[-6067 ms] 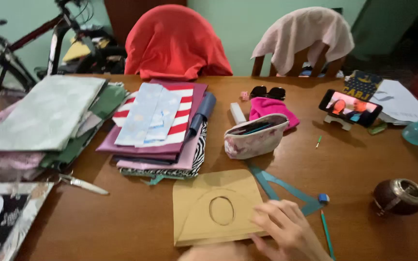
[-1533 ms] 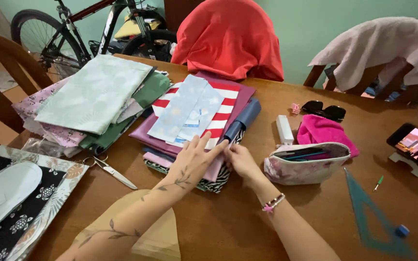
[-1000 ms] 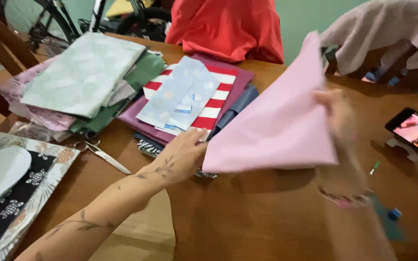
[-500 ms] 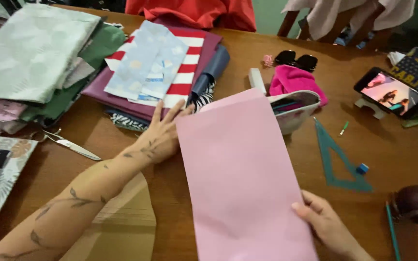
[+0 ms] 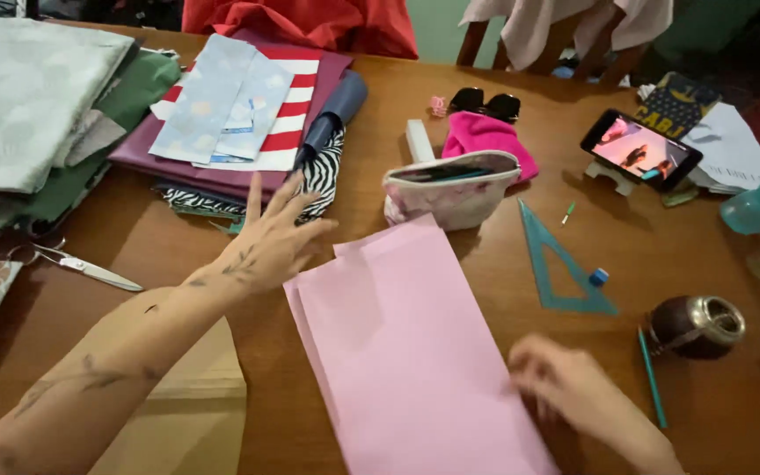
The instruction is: Tracing a cardboard template onto fabric using a pencil on a work table
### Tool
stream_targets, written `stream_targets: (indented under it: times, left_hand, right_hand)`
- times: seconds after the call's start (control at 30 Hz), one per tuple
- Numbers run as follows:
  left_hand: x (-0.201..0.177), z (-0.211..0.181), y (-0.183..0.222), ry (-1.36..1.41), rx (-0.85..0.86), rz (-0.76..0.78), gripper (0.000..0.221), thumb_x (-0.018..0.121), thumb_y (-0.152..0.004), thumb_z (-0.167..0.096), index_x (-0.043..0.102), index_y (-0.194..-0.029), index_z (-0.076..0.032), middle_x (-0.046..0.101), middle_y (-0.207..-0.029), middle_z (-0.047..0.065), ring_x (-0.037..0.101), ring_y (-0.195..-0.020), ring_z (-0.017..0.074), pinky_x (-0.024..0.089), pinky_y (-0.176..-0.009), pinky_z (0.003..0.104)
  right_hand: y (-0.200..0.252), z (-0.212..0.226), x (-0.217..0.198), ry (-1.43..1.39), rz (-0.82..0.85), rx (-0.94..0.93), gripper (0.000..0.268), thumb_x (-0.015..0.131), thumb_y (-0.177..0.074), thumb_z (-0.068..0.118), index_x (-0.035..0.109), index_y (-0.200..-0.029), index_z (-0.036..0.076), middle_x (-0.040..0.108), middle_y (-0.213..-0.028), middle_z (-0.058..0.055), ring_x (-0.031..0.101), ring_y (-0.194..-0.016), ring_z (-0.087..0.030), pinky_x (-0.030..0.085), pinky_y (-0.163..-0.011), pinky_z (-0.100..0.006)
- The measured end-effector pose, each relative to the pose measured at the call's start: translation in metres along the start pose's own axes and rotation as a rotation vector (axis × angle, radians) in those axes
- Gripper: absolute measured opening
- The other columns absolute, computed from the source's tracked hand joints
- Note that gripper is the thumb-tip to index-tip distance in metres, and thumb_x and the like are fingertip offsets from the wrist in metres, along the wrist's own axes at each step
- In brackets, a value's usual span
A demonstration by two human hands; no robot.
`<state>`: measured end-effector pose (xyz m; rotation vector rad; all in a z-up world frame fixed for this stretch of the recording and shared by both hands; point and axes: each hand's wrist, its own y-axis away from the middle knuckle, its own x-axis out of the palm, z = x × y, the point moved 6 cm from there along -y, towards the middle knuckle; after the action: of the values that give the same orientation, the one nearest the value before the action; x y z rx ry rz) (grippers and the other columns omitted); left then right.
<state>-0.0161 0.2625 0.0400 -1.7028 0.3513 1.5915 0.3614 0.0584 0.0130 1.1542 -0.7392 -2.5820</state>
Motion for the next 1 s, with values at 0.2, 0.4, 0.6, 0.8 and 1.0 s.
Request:
stream_targets:
  times: [0.2,0.4,0.6,0.8,1.0]
  left_hand:
    - [-0.009,-0.035,0.033,0.271,0.023,0.193,0.036,0.06,-0.094,-0.033,0.07,-0.125,-0.019,0.065,-0.128,0.003,0.058,-0.118,0.0258,0.04,-0.101,0.044]
    - [-0.006,-0.034,0.048,0.409,-0.134,0.251,0.029,0.062,-0.094,-0.037,0.074,-0.118,-0.025,0.064,-0.125,0.0,0.058,-0.117,0.0255,0.046,-0.097,0.045]
    - [-0.016,-0.05,0.023,0.614,-0.206,0.25,0.024,0.064,-0.093,-0.03,0.076,-0.109,-0.018,0.074,-0.109,0.002,0.067,-0.105,0.0203,0.05,-0.093,0.038]
    - [-0.014,-0.081,-0.051,0.611,-0.246,-0.076,0.048,0.076,-0.085,-0.044,0.067,-0.13,-0.033,0.021,-0.158,0.029,0.016,-0.149,0.0505,0.019,-0.12,0.06]
    - [-0.008,-0.071,-0.126,0.849,-0.554,-0.054,0.117,0.089,-0.062,-0.028,0.02,-0.157,-0.036,0.029,-0.143,0.028,0.033,-0.136,0.0475,0.042,-0.108,0.055]
  right_hand:
    - [0.009,0.01,0.061,0.434,-0.322,-0.69,0.05,0.053,-0.094,0.042,0.06,-0.141,0.026,0.059,-0.14,-0.004,0.053,-0.131,-0.024,0.036,-0.108,-0.042]
    - [0.075,0.012,0.115,1.0,-0.144,-0.997,0.071,0.039,-0.094,0.052,0.027,-0.162,0.04,0.0,-0.171,-0.026,-0.003,-0.153,-0.051,0.004,-0.114,-0.067]
    - [0.087,0.007,0.088,0.301,0.209,-0.834,0.058,0.038,-0.104,0.053,0.062,-0.148,0.025,0.042,-0.162,-0.012,0.027,-0.152,-0.036,0.01,-0.116,-0.062]
    - [0.082,-0.004,0.102,0.368,0.004,-0.957,0.056,0.037,-0.107,0.052,0.064,-0.147,0.023,0.045,-0.159,-0.015,0.031,-0.15,-0.04,0.017,-0.116,-0.063]
    - [0.08,0.001,0.093,0.353,-0.068,-1.046,0.052,0.033,-0.111,0.043,0.064,-0.146,0.02,0.048,-0.158,-0.014,0.037,-0.148,-0.039,0.021,-0.117,-0.059]
